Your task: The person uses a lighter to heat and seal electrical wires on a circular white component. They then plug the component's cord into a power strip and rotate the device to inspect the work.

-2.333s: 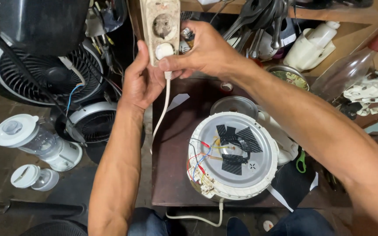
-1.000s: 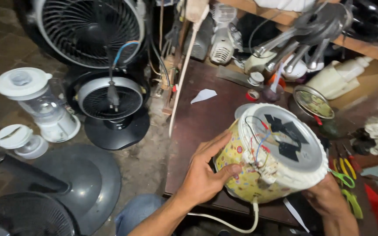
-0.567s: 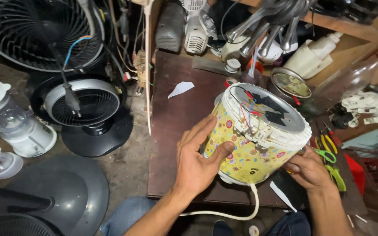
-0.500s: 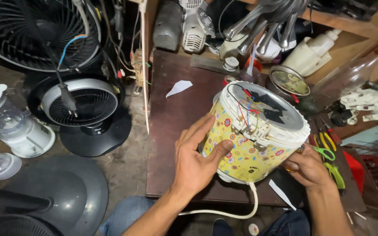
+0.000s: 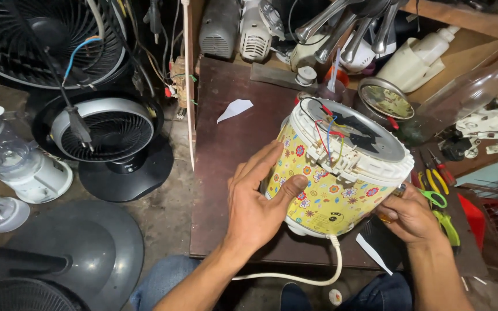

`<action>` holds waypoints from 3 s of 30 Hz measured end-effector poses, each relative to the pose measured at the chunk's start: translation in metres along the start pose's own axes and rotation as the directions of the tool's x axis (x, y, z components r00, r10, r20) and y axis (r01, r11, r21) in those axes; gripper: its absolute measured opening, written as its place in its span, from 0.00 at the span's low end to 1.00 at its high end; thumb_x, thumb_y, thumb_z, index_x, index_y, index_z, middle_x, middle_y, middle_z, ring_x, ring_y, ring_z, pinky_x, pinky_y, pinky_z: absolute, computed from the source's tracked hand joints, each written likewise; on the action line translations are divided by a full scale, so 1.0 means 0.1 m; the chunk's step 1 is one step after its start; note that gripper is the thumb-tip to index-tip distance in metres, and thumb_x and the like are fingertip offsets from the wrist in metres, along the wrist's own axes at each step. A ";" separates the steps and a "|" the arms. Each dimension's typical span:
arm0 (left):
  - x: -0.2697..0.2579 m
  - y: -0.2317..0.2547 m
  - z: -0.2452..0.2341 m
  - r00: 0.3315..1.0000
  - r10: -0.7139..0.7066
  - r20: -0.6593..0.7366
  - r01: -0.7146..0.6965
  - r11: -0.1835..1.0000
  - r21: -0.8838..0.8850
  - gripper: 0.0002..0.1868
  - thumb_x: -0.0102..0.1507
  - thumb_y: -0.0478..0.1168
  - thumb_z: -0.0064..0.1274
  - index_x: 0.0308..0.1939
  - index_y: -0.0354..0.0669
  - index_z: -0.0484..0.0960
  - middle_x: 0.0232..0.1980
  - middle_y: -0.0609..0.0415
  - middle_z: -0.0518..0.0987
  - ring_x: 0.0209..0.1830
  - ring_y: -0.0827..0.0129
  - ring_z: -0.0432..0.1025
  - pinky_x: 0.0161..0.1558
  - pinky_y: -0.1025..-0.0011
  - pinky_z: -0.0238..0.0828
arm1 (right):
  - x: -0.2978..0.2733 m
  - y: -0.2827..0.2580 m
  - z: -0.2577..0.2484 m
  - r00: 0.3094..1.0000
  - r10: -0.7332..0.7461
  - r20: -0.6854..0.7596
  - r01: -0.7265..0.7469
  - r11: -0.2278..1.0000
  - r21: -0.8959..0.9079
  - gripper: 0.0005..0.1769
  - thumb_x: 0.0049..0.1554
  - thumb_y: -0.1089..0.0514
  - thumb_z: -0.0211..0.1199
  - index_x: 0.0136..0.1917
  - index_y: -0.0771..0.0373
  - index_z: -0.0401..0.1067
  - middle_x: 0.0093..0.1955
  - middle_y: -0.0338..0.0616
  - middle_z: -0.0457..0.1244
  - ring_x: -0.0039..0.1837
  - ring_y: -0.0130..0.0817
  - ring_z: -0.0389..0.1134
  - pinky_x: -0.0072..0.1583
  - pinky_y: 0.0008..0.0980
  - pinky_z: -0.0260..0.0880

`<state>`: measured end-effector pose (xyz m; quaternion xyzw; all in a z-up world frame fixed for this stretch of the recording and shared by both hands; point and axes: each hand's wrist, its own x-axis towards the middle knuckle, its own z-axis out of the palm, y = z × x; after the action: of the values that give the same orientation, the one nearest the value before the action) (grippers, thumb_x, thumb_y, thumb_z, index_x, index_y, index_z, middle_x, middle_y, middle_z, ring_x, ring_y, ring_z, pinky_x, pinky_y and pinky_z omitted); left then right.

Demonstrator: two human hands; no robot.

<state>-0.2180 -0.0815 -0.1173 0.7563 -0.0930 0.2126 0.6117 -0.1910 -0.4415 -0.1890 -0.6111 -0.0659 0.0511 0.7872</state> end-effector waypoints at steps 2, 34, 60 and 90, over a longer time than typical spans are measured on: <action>0.00 -0.02 0.00 1.000 0.020 -0.005 -0.020 1.000 0.002 0.29 0.58 0.56 0.59 0.61 0.52 0.78 0.66 0.55 0.77 0.67 0.66 0.70 0.65 0.61 0.57 | -0.01 -0.01 0.04 1.000 0.006 -0.012 -0.006 1.000 -0.009 0.27 0.51 0.73 0.57 0.64 0.69 0.66 0.41 0.40 0.68 0.26 0.14 0.46 0.33 0.17 0.48; 0.09 -0.03 -0.40 0.947 -0.145 0.286 0.195 0.968 -0.155 0.29 0.56 0.39 0.63 0.62 0.44 0.77 0.68 0.48 0.76 0.70 0.65 0.68 0.71 0.66 0.61 | -0.47 0.34 0.36 0.848 0.208 -0.487 -0.341 0.918 -0.202 0.48 0.44 0.80 0.67 0.77 0.65 0.63 0.27 0.56 0.52 0.34 0.44 0.58 0.51 0.37 0.64; 0.07 -0.01 -0.44 0.952 -0.097 0.291 0.155 0.970 -0.185 0.29 0.57 0.43 0.62 0.63 0.45 0.76 0.68 0.48 0.75 0.71 0.63 0.67 0.71 0.64 0.60 | -0.43 -0.01 0.81 0.855 -0.006 -0.518 -0.291 0.821 -0.491 0.36 0.43 0.72 0.71 0.67 0.64 0.74 0.58 0.47 0.68 0.52 0.32 0.64 0.56 0.33 0.70; -0.24 -0.11 -0.24 0.963 -0.265 0.046 0.269 0.959 -0.092 0.15 0.63 0.38 0.55 0.54 0.41 0.80 0.50 0.57 0.83 0.47 0.75 0.77 0.53 0.75 0.76 | -0.45 -0.35 1.20 0.878 0.174 -0.445 -0.335 0.888 -0.315 0.47 0.41 0.58 0.69 0.73 0.65 0.59 0.81 0.39 0.51 0.77 0.23 0.49 0.75 0.32 0.50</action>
<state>-0.2398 -0.0583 -0.1337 0.7345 -0.0105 0.1108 0.6695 -0.2557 -0.3431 -0.1278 -0.7530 0.1723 0.0148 0.6349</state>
